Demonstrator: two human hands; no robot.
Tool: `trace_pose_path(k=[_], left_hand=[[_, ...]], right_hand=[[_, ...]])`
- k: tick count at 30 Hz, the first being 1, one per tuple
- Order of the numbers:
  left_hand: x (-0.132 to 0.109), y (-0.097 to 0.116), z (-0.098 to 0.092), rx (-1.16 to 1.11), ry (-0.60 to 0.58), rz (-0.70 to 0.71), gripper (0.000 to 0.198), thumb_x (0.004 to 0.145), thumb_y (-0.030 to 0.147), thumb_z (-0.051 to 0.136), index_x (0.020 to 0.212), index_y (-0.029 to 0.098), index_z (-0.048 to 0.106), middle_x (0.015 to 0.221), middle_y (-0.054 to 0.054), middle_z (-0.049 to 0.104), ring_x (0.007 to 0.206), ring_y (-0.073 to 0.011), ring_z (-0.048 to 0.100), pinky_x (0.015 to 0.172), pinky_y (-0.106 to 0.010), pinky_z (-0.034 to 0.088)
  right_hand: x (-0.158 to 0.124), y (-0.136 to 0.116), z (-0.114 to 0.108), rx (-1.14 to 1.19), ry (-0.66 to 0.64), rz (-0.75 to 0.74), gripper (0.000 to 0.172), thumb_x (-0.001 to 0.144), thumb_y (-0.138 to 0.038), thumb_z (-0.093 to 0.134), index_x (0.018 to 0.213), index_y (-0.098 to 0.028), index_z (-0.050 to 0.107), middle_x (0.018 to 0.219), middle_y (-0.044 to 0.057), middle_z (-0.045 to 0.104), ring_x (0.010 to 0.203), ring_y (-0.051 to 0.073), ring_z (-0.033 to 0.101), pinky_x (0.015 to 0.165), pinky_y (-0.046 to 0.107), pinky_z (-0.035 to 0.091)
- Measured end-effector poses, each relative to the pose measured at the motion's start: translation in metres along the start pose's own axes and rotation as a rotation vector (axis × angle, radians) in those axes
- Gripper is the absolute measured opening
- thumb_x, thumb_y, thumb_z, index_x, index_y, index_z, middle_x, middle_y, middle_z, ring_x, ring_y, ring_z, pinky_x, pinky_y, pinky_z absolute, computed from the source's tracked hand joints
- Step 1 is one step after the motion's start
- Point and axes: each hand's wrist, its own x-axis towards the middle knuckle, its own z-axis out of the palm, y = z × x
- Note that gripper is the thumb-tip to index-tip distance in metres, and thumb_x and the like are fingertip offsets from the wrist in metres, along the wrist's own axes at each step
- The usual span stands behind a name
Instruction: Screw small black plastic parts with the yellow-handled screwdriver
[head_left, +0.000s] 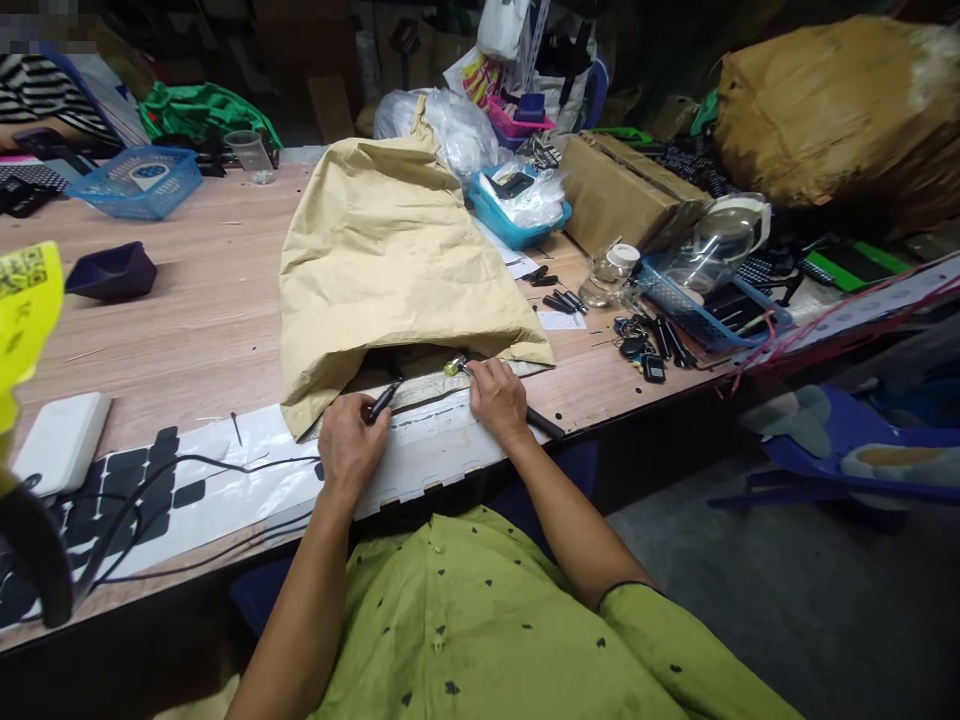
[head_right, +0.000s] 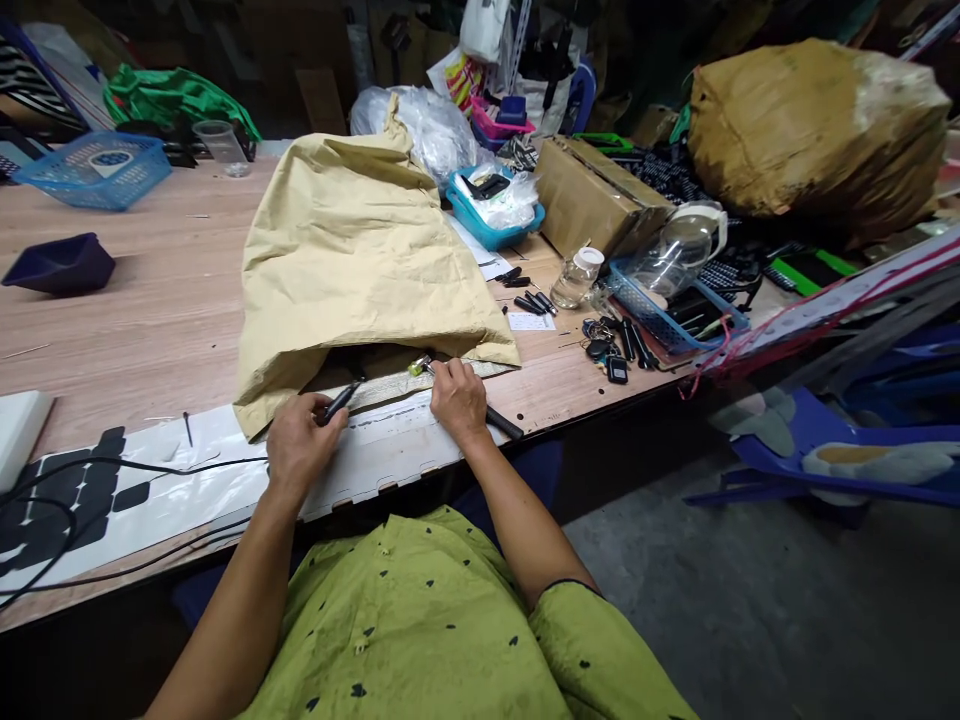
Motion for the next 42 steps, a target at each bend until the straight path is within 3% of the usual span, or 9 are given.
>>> trace_pose_path(k=[5, 9, 13, 19, 23, 28, 42], left_hand=[[-0.003, 0.01, 0.02, -0.15, -0.163, 0.215, 0.011, 0.081, 0.022, 0.073, 0.091, 0.024, 0.071, 0.089, -0.002, 0.069, 0.092, -0.0243, 0.061, 0.083, -0.035, 0.048], [0.006, 0.013, 0.033, -0.166, -0.202, 0.206, 0.011, 0.081, 0.024, 0.076, 0.092, 0.026, 0.073, 0.089, -0.002, 0.069, 0.092, -0.0243, 0.06, 0.084, -0.036, 0.046], [0.005, 0.013, 0.035, -0.177, -0.196, 0.193, 0.012, 0.082, 0.024, 0.076, 0.093, 0.027, 0.074, 0.091, -0.002, 0.07, 0.095, -0.0246, 0.061, 0.087, -0.037, 0.045], [0.002, 0.018, 0.035, -0.199, -0.199, 0.183, 0.012, 0.081, 0.026, 0.074, 0.094, 0.027, 0.076, 0.091, -0.002, 0.069, 0.095, -0.0251, 0.061, 0.087, -0.038, 0.047], [0.002, 0.021, 0.034, -0.207, -0.215, 0.158, 0.013, 0.081, 0.026, 0.074, 0.093, 0.028, 0.076, 0.092, -0.002, 0.069, 0.096, -0.0252, 0.062, 0.089, -0.038, 0.047], [0.0, 0.025, 0.033, -0.182, -0.221, 0.137, 0.013, 0.081, 0.025, 0.074, 0.094, 0.027, 0.076, 0.095, -0.003, 0.07, 0.099, -0.0261, 0.062, 0.09, -0.04, 0.047], [-0.001, 0.03, 0.032, -0.175, -0.234, 0.113, 0.012, 0.082, 0.024, 0.075, 0.093, 0.026, 0.076, 0.096, -0.004, 0.069, 0.101, -0.0266, 0.062, 0.092, -0.039, 0.047]], right_hand=[[-0.001, 0.001, 0.0, 0.01, 0.001, 0.011, 0.03, 0.098, -0.016, 0.046, 0.116, -0.02, 0.069, 0.095, 0.01, 0.061, 0.092, 0.025, 0.051, 0.079, 0.034, 0.04], [-0.001, 0.002, -0.001, 0.014, -0.014, 0.001, 0.031, 0.098, -0.017, 0.046, 0.118, -0.021, 0.07, 0.095, 0.01, 0.063, 0.091, 0.025, 0.053, 0.078, 0.034, 0.042], [0.0, 0.007, -0.004, 0.071, -0.011, 0.013, 0.031, 0.097, -0.017, 0.049, 0.116, -0.022, 0.073, 0.095, 0.01, 0.066, 0.089, 0.025, 0.057, 0.079, 0.034, 0.046], [-0.013, 0.008, -0.028, 0.425, 0.055, -0.013, 0.033, 0.098, -0.02, 0.047, 0.119, -0.024, 0.072, 0.103, 0.008, 0.073, 0.096, 0.022, 0.067, 0.086, 0.032, 0.054], [-0.027, -0.003, -0.046, 0.61, -0.024, -0.041, 0.031, 0.099, -0.025, 0.048, 0.118, -0.024, 0.073, 0.103, 0.007, 0.075, 0.094, 0.02, 0.07, 0.086, 0.031, 0.057], [-0.035, -0.013, -0.052, 0.559, -0.072, -0.042, 0.033, 0.1, -0.024, 0.045, 0.12, -0.023, 0.072, 0.107, 0.008, 0.075, 0.101, 0.02, 0.071, 0.09, 0.032, 0.058], [-0.032, -0.03, -0.052, 0.502, -0.115, -0.153, 0.034, 0.099, -0.02, 0.046, 0.12, -0.02, 0.072, 0.102, 0.008, 0.075, 0.094, 0.019, 0.071, 0.083, 0.027, 0.057]])
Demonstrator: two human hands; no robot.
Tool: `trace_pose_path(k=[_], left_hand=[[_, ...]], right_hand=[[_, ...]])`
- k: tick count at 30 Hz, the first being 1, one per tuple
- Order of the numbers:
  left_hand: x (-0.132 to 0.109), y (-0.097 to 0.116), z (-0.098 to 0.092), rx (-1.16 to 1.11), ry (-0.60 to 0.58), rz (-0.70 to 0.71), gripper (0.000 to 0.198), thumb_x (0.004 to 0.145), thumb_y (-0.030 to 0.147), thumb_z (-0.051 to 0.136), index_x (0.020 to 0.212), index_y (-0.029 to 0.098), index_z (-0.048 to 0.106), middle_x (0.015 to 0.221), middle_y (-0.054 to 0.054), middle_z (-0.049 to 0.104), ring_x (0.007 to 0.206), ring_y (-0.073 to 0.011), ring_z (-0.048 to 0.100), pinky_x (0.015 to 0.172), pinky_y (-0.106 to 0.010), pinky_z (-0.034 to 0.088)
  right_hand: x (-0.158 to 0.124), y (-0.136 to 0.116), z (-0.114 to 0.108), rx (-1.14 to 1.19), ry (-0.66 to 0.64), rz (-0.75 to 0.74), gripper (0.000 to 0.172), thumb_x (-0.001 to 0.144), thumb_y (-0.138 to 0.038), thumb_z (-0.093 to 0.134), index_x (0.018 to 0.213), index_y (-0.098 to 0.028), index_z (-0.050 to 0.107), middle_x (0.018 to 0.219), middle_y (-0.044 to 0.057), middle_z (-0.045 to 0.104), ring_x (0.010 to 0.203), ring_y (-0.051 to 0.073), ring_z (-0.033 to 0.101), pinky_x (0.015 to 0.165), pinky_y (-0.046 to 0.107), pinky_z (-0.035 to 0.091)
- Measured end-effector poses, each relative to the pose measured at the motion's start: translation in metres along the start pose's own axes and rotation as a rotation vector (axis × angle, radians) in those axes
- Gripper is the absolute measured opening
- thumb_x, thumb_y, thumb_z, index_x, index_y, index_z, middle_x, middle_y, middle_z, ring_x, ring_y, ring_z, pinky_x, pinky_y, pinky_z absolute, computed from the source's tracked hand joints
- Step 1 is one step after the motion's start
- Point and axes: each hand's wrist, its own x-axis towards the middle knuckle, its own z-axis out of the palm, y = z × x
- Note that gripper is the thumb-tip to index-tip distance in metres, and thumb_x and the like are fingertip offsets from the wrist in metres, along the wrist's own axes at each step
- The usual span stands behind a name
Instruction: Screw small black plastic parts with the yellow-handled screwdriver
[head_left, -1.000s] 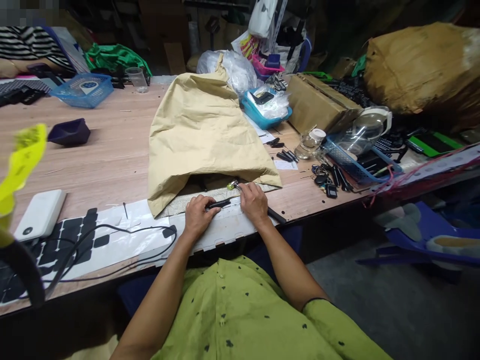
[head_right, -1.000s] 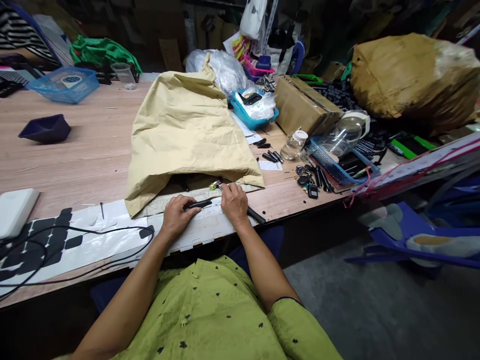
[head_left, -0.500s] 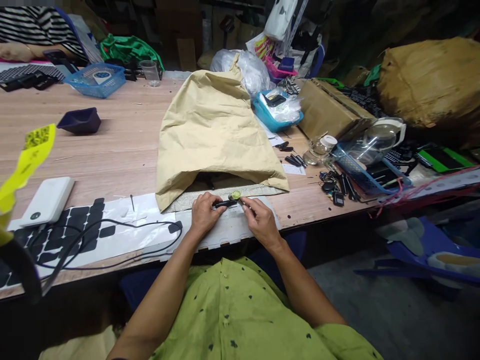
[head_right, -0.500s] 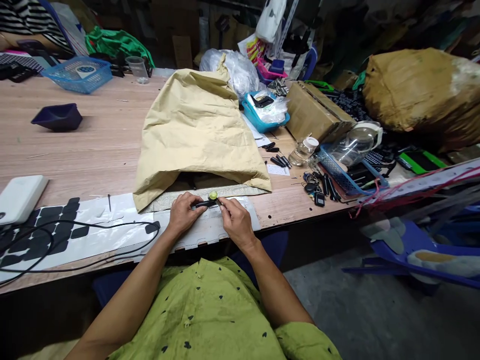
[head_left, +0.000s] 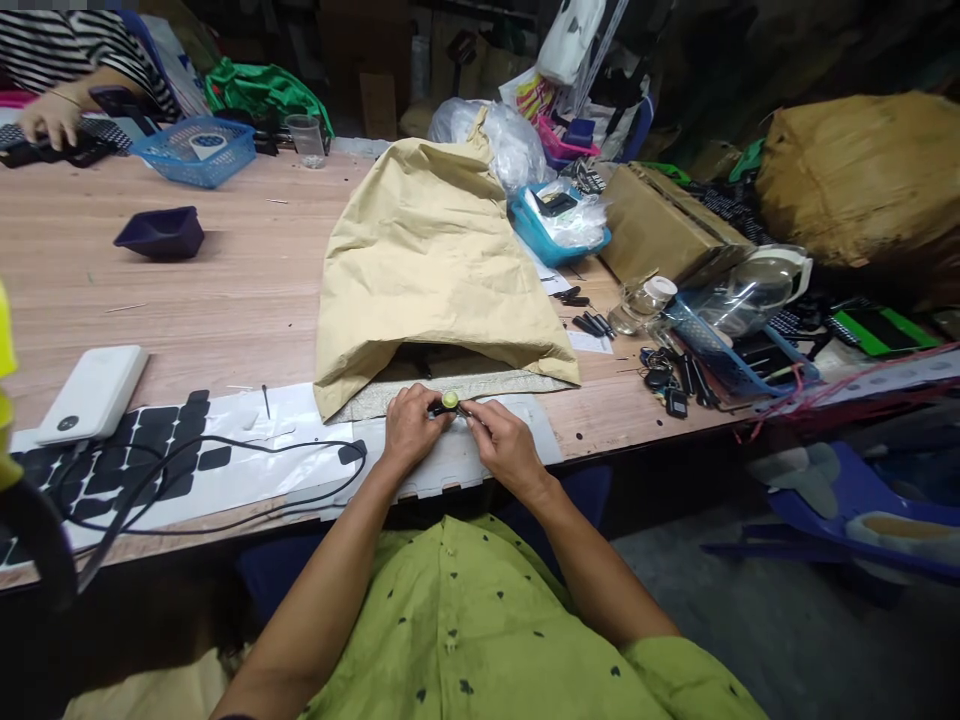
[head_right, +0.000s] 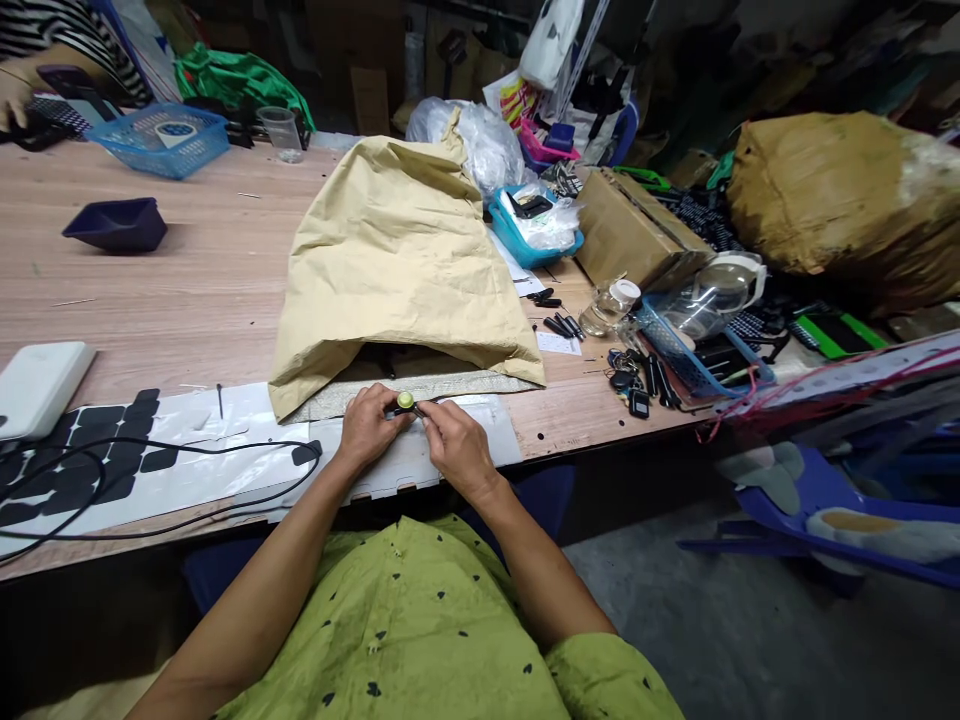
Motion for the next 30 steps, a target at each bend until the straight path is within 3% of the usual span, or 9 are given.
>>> trace_pose_path(k=[6, 12, 19, 26, 30], left_hand=[[0.0, 0.0, 0.001, -0.011, 0.013, 0.011, 0.012, 0.081, 0.024, 0.076, 0.092, 0.026, 0.076, 0.095, -0.003, 0.069, 0.099, -0.0262, 0.061, 0.091, -0.039, 0.047], [0.0, -0.001, 0.001, -0.012, -0.001, 0.021, 0.01, 0.081, 0.025, 0.074, 0.091, 0.026, 0.076, 0.091, -0.003, 0.067, 0.098, -0.0263, 0.06, 0.09, -0.039, 0.046], [-0.005, -0.007, -0.008, -0.057, -0.082, 0.109, 0.013, 0.078, 0.03, 0.077, 0.091, 0.027, 0.078, 0.094, -0.003, 0.067, 0.098, -0.0261, 0.057, 0.092, -0.041, 0.044], [-0.056, -0.009, -0.014, -0.128, -0.297, 0.43, 0.014, 0.078, 0.032, 0.081, 0.091, 0.029, 0.079, 0.12, -0.006, 0.066, 0.114, -0.0284, 0.055, 0.102, -0.045, 0.042], [-0.083, -0.005, -0.007, -0.013, -0.306, 0.527, 0.019, 0.074, 0.029, 0.082, 0.093, 0.028, 0.078, 0.134, -0.009, 0.062, 0.123, -0.0336, 0.051, 0.104, -0.05, 0.04]], right_hand=[[0.018, 0.029, -0.003, -0.171, 0.096, 0.083, 0.032, 0.098, -0.02, 0.047, 0.118, -0.024, 0.072, 0.105, 0.007, 0.073, 0.099, 0.02, 0.068, 0.086, 0.03, 0.053], [0.035, 0.069, 0.004, -0.403, 0.117, 0.172, 0.03, 0.093, -0.015, 0.051, 0.112, -0.022, 0.074, 0.092, 0.009, 0.067, 0.089, 0.023, 0.06, 0.079, 0.033, 0.048], [0.03, 0.071, 0.014, -0.48, 0.124, 0.132, 0.03, 0.097, -0.018, 0.047, 0.114, -0.02, 0.072, 0.094, 0.01, 0.063, 0.09, 0.024, 0.054, 0.081, 0.034, 0.044], [0.031, 0.07, 0.013, -0.495, 0.106, 0.134, 0.031, 0.098, -0.017, 0.046, 0.117, -0.02, 0.07, 0.096, 0.01, 0.063, 0.09, 0.025, 0.053, 0.081, 0.034, 0.042], [0.03, 0.07, 0.014, -0.479, 0.105, 0.134, 0.032, 0.097, -0.016, 0.046, 0.118, -0.02, 0.069, 0.097, 0.01, 0.063, 0.091, 0.025, 0.053, 0.081, 0.034, 0.042]])
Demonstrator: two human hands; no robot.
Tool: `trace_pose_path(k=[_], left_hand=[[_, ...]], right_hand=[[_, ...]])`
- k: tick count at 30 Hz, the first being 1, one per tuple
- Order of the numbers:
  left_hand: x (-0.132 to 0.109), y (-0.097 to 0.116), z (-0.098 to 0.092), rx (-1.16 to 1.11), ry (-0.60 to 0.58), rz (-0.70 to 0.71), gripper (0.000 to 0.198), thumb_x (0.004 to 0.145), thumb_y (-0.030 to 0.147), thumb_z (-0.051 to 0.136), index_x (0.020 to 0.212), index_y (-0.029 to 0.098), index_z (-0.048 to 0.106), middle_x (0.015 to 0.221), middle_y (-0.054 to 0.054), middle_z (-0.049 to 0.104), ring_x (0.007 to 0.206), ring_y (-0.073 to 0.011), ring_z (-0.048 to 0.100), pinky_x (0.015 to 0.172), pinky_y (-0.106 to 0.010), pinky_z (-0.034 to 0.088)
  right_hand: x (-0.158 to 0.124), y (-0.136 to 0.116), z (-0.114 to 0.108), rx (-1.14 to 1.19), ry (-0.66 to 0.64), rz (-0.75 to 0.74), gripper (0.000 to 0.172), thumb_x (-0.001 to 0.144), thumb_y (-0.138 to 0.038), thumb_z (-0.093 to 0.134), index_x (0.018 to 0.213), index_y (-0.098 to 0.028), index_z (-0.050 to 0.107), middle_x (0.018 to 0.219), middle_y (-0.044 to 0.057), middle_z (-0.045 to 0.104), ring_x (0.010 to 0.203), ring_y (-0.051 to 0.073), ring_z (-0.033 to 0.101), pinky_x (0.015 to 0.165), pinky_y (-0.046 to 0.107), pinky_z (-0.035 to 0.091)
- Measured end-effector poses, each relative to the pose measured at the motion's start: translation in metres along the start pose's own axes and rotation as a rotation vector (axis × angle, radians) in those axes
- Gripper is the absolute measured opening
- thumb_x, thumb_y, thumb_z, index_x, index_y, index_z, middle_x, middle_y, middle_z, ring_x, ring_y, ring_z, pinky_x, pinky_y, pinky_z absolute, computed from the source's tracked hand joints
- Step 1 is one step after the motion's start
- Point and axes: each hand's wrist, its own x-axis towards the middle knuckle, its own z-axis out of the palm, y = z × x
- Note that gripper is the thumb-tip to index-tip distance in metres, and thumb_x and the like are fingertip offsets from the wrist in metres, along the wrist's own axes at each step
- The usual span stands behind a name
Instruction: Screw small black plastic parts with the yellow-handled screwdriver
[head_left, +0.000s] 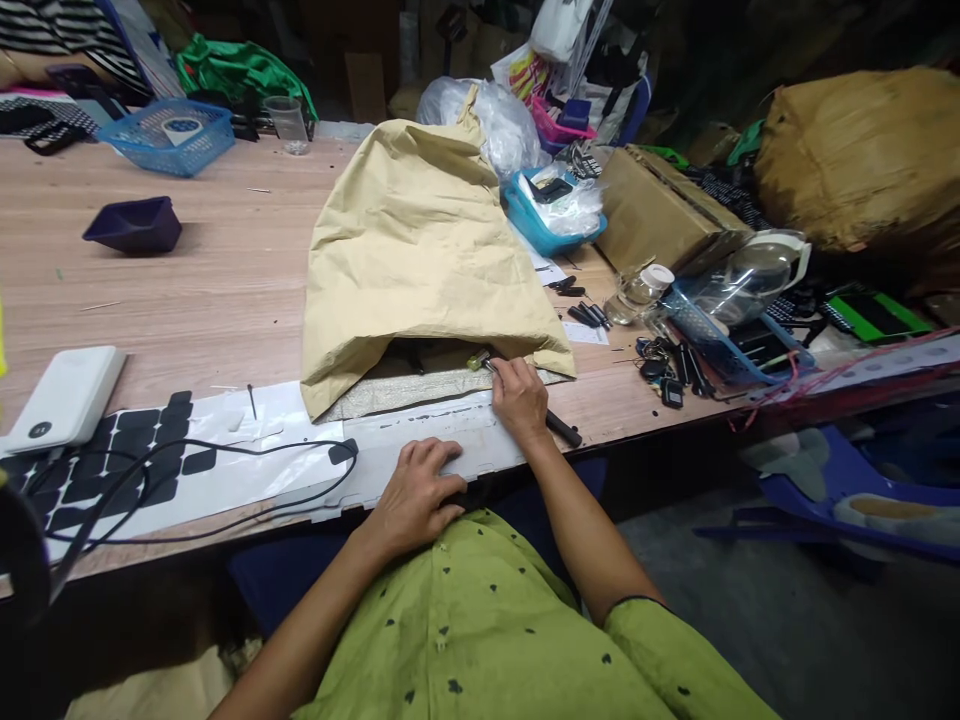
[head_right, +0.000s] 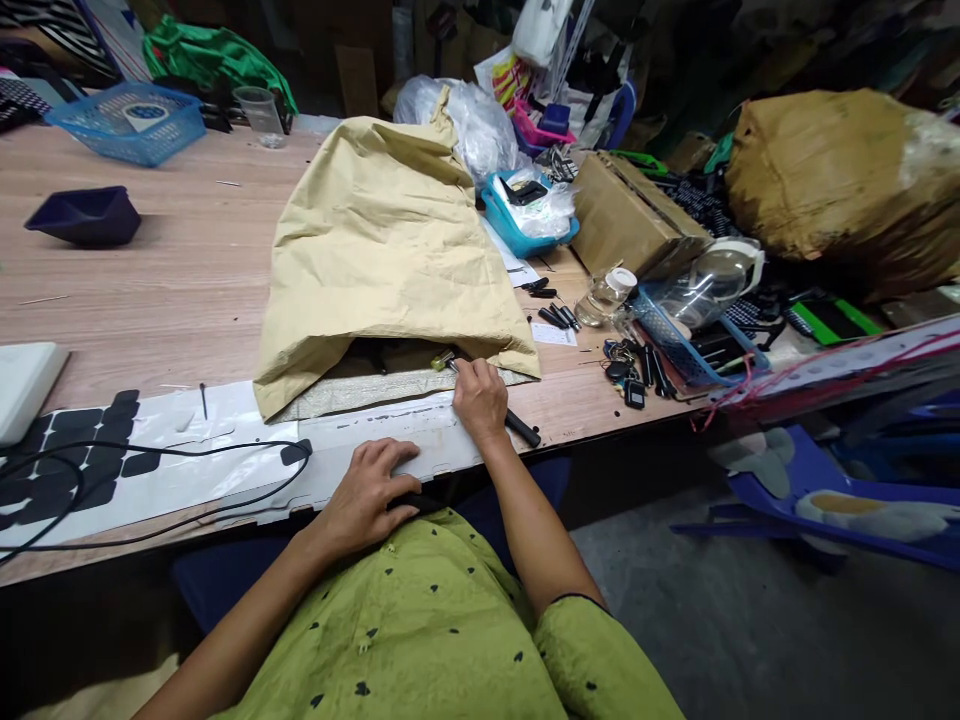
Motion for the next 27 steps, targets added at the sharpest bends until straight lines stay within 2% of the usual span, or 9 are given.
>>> trace_pose_path(k=[2, 5, 7, 10, 12, 14, 17, 23, 27], left_hand=[[0.0, 0.001, 0.001, 0.007, -0.006, 0.026, 0.024, 0.074, 0.033, 0.083, 0.096, 0.028, 0.077, 0.136, -0.009, 0.061, 0.124, -0.0342, 0.05, 0.105, -0.051, 0.041], [0.018, -0.01, -0.011, -0.003, 0.037, 0.007, 0.024, 0.086, 0.034, 0.071, 0.109, 0.029, 0.075, 0.126, -0.008, 0.067, 0.118, -0.0303, 0.055, 0.103, -0.048, 0.042], [0.04, -0.024, -0.027, 0.071, 0.119, -0.092, 0.03, 0.093, 0.024, 0.058, 0.119, 0.028, 0.072, 0.12, -0.009, 0.069, 0.114, -0.0294, 0.057, 0.1, -0.047, 0.044], [0.076, -0.048, -0.057, 0.274, 0.206, -0.276, 0.045, 0.091, 0.013, 0.049, 0.13, 0.026, 0.067, 0.123, -0.013, 0.066, 0.109, -0.0313, 0.058, 0.09, -0.045, 0.047], [0.096, -0.063, -0.074, 0.385, 0.184, -0.353, 0.051, 0.086, 0.008, 0.049, 0.13, 0.027, 0.068, 0.123, -0.013, 0.064, 0.107, -0.0321, 0.06, 0.086, -0.042, 0.048], [0.108, -0.073, -0.086, 0.451, 0.088, -0.417, 0.052, 0.081, 0.005, 0.053, 0.124, 0.028, 0.073, 0.115, -0.013, 0.065, 0.104, -0.0324, 0.062, 0.082, -0.04, 0.049], [0.114, -0.08, -0.091, 0.484, -0.009, -0.457, 0.048, 0.081, 0.006, 0.056, 0.118, 0.03, 0.075, 0.104, -0.011, 0.066, 0.102, -0.0327, 0.065, 0.08, -0.037, 0.049], [0.108, -0.076, -0.087, 0.471, 0.011, -0.46, 0.028, 0.084, 0.02, 0.067, 0.11, 0.029, 0.076, 0.106, -0.01, 0.068, 0.104, -0.0326, 0.064, 0.08, -0.036, 0.048], [0.098, -0.067, -0.083, 0.377, 0.035, -0.357, 0.02, 0.085, 0.027, 0.07, 0.105, 0.028, 0.074, 0.105, -0.006, 0.07, 0.104, -0.0295, 0.06, 0.085, -0.037, 0.045]], right_hand=[[0.0, -0.001, 0.001, -0.008, 0.012, 0.003, 0.031, 0.098, -0.017, 0.046, 0.117, -0.02, 0.07, 0.095, 0.01, 0.062, 0.09, 0.024, 0.053, 0.08, 0.034, 0.042], [0.0, -0.002, 0.001, -0.023, 0.023, 0.002, 0.031, 0.098, -0.017, 0.046, 0.115, -0.021, 0.07, 0.093, 0.009, 0.062, 0.089, 0.024, 0.053, 0.078, 0.033, 0.041], [0.001, -0.002, 0.001, -0.026, 0.014, -0.004, 0.03, 0.097, -0.017, 0.046, 0.115, -0.021, 0.07, 0.094, 0.009, 0.062, 0.09, 0.024, 0.053, 0.078, 0.033, 0.041], [0.002, -0.003, 0.001, -0.026, -0.005, -0.002, 0.03, 0.097, -0.016, 0.047, 0.116, -0.02, 0.069, 0.096, 0.01, 0.062, 0.091, 0.024, 0.053, 0.078, 0.033, 0.041], [0.003, -0.003, 0.001, -0.023, -0.008, 0.002, 0.03, 0.097, -0.016, 0.047, 0.116, -0.02, 0.07, 0.096, 0.01, 0.062, 0.091, 0.024, 0.053, 0.077, 0.033, 0.041], [0.003, -0.005, 0.002, -0.018, -0.005, 0.005, 0.03, 0.097, -0.016, 0.047, 0.115, -0.021, 0.07, 0.095, 0.009, 0.062, 0.09, 0.024, 0.053, 0.077, 0.033, 0.041], [0.004, -0.007, 0.002, -0.014, -0.007, 0.017, 0.03, 0.098, -0.017, 0.047, 0.116, -0.02, 0.07, 0.094, 0.01, 0.062, 0.091, 0.024, 0.053, 0.078, 0.033, 0.041], [0.004, -0.01, 0.002, -0.022, -0.018, 0.027, 0.029, 0.098, -0.018, 0.049, 0.117, -0.02, 0.071, 0.094, 0.01, 0.062, 0.091, 0.024, 0.053, 0.078, 0.033, 0.041], [0.004, -0.01, 0.002, -0.027, -0.004, 0.021, 0.028, 0.098, -0.018, 0.049, 0.114, -0.02, 0.071, 0.093, 0.009, 0.062, 0.09, 0.024, 0.053, 0.076, 0.033, 0.041]])
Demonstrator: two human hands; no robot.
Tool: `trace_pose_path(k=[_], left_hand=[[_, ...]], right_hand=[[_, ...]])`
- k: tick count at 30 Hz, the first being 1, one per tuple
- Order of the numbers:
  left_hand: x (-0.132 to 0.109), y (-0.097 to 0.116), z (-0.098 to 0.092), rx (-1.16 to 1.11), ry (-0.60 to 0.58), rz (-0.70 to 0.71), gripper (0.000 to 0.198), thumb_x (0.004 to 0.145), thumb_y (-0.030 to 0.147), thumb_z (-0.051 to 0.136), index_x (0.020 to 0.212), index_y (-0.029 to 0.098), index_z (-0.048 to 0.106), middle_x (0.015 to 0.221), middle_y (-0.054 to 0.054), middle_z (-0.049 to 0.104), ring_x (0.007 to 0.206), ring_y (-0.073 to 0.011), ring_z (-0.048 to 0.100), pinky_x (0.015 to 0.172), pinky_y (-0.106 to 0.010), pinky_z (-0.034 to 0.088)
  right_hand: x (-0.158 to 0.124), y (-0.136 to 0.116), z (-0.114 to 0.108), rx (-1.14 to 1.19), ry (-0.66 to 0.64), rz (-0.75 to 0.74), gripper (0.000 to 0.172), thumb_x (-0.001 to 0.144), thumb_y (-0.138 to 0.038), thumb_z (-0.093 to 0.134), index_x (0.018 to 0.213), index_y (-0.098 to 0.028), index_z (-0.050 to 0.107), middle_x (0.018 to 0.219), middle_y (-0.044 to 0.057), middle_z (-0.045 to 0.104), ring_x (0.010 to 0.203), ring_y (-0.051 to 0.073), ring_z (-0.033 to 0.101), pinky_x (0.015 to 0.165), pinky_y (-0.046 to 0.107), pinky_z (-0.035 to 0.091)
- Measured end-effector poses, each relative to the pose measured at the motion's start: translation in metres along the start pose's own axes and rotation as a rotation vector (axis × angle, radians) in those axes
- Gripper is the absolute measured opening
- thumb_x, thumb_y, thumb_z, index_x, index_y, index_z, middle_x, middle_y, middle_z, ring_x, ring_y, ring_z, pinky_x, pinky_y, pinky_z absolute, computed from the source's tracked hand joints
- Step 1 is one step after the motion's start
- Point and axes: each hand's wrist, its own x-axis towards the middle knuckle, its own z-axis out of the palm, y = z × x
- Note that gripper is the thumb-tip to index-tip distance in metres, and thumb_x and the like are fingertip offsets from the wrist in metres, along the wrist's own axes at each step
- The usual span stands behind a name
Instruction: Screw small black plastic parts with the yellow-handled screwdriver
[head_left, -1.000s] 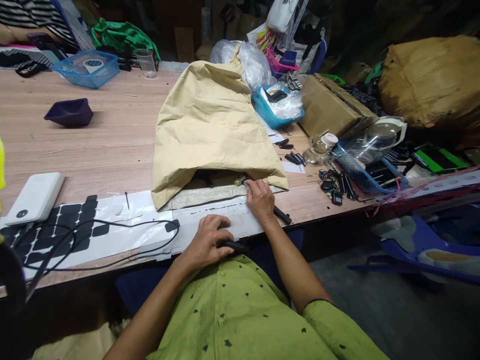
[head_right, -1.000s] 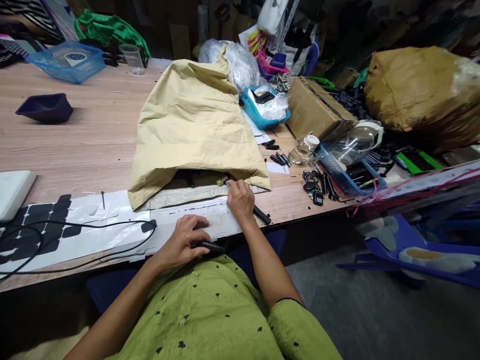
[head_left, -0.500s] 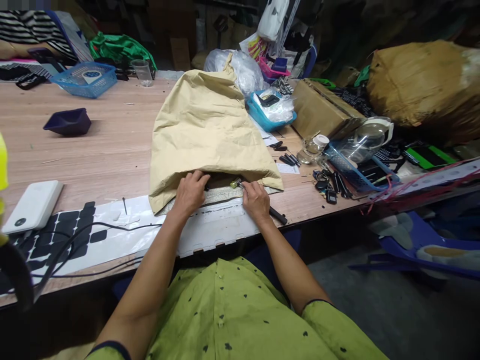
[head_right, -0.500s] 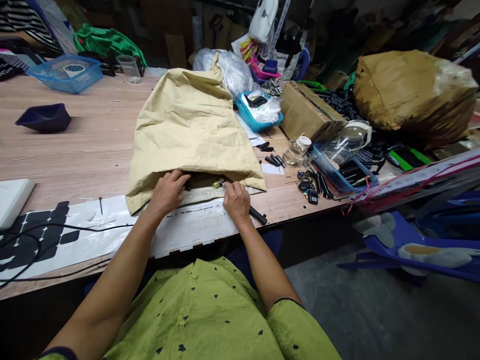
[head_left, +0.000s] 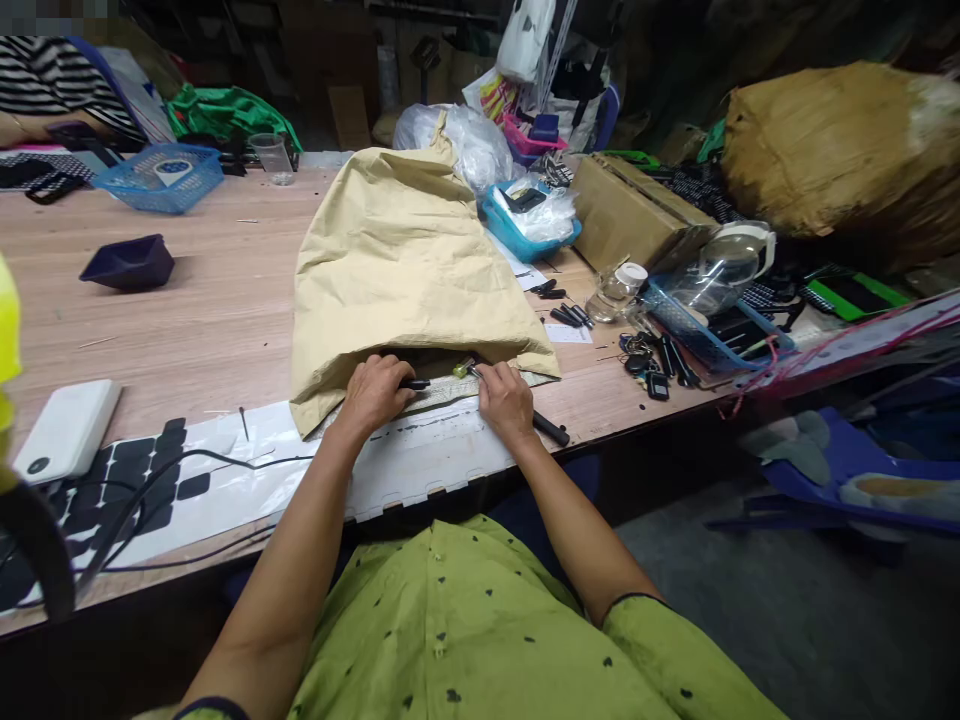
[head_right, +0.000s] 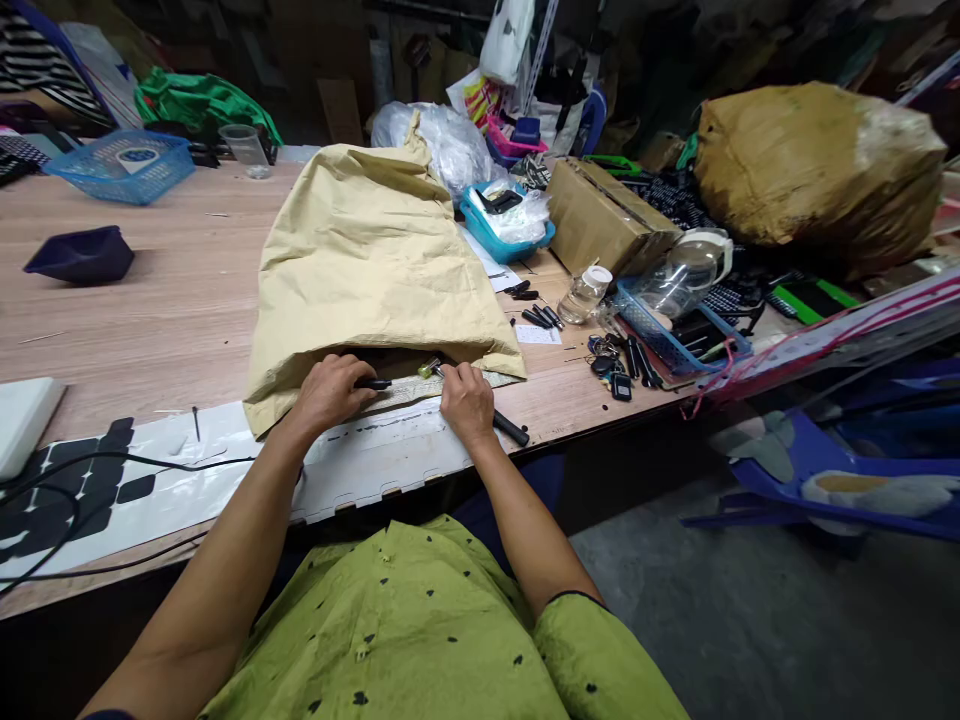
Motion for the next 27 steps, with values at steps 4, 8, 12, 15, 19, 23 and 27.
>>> trace_pose_path(k=[4, 8, 12, 15, 19, 23, 27], left_hand=[[-0.013, 0.008, 0.009, -0.154, -0.045, 0.01, 0.016, 0.086, 0.03, 0.07, 0.101, 0.026, 0.073, 0.097, -0.004, 0.071, 0.099, -0.0266, 0.058, 0.084, -0.036, 0.045], [-0.02, 0.011, 0.026, -0.244, -0.03, -0.036, 0.015, 0.086, 0.027, 0.071, 0.1, 0.026, 0.074, 0.098, -0.004, 0.069, 0.097, -0.0258, 0.058, 0.081, -0.035, 0.045], [-0.023, 0.008, 0.036, -0.297, 0.035, -0.029, 0.017, 0.085, 0.026, 0.072, 0.102, 0.026, 0.075, 0.096, -0.004, 0.067, 0.095, -0.0252, 0.059, 0.083, -0.035, 0.045], [-0.024, 0.005, 0.038, -0.325, 0.061, -0.009, 0.018, 0.084, 0.028, 0.073, 0.102, 0.026, 0.076, 0.093, -0.004, 0.067, 0.094, -0.0247, 0.058, 0.082, -0.035, 0.045], [-0.026, 0.001, 0.04, -0.374, 0.074, 0.009, 0.021, 0.086, 0.031, 0.07, 0.105, 0.025, 0.077, 0.09, -0.004, 0.067, 0.09, -0.0237, 0.058, 0.08, -0.035, 0.046], [-0.029, 0.001, 0.044, -0.407, 0.098, -0.004, 0.019, 0.087, 0.029, 0.068, 0.103, 0.026, 0.078, 0.092, -0.004, 0.069, 0.092, -0.0237, 0.058, 0.083, -0.036, 0.045], [-0.031, 0.004, 0.049, -0.417, 0.134, -0.045, 0.018, 0.082, 0.026, 0.072, 0.099, 0.029, 0.079, 0.091, -0.002, 0.07, 0.09, -0.0232, 0.057, 0.084, -0.037, 0.045]], right_hand=[[0.0, 0.0, 0.001, 0.006, 0.008, -0.002, 0.028, 0.098, -0.018, 0.048, 0.114, -0.02, 0.071, 0.093, 0.009, 0.061, 0.09, 0.024, 0.052, 0.076, 0.033, 0.04], [0.0, 0.0, 0.002, 0.014, 0.009, 0.0, 0.028, 0.098, -0.017, 0.048, 0.115, -0.021, 0.071, 0.094, 0.009, 0.061, 0.091, 0.024, 0.052, 0.076, 0.033, 0.04], [0.0, 0.0, 0.003, 0.02, 0.008, 0.003, 0.029, 0.098, -0.017, 0.048, 0.117, -0.021, 0.07, 0.094, 0.009, 0.061, 0.091, 0.024, 0.052, 0.076, 0.033, 0.04], [0.0, 0.0, 0.002, 0.018, 0.009, 0.002, 0.029, 0.098, -0.018, 0.049, 0.116, -0.021, 0.071, 0.094, 0.009, 0.061, 0.09, 0.024, 0.052, 0.076, 0.033, 0.04], [-0.001, 0.001, 0.001, 0.019, 0.007, -0.008, 0.028, 0.098, -0.018, 0.049, 0.116, -0.021, 0.071, 0.094, 0.009, 0.061, 0.091, 0.024, 0.052, 0.076, 0.033, 0.04], [-0.001, 0.001, 0.0, 0.021, -0.014, 0.002, 0.029, 0.098, -0.018, 0.049, 0.118, -0.021, 0.07, 0.095, 0.01, 0.061, 0.092, 0.025, 0.052, 0.077, 0.033, 0.041], [-0.001, 0.001, -0.001, 0.016, -0.019, 0.014, 0.029, 0.098, -0.018, 0.049, 0.117, -0.021, 0.071, 0.095, 0.01, 0.062, 0.093, 0.025, 0.054, 0.077, 0.033, 0.043]])
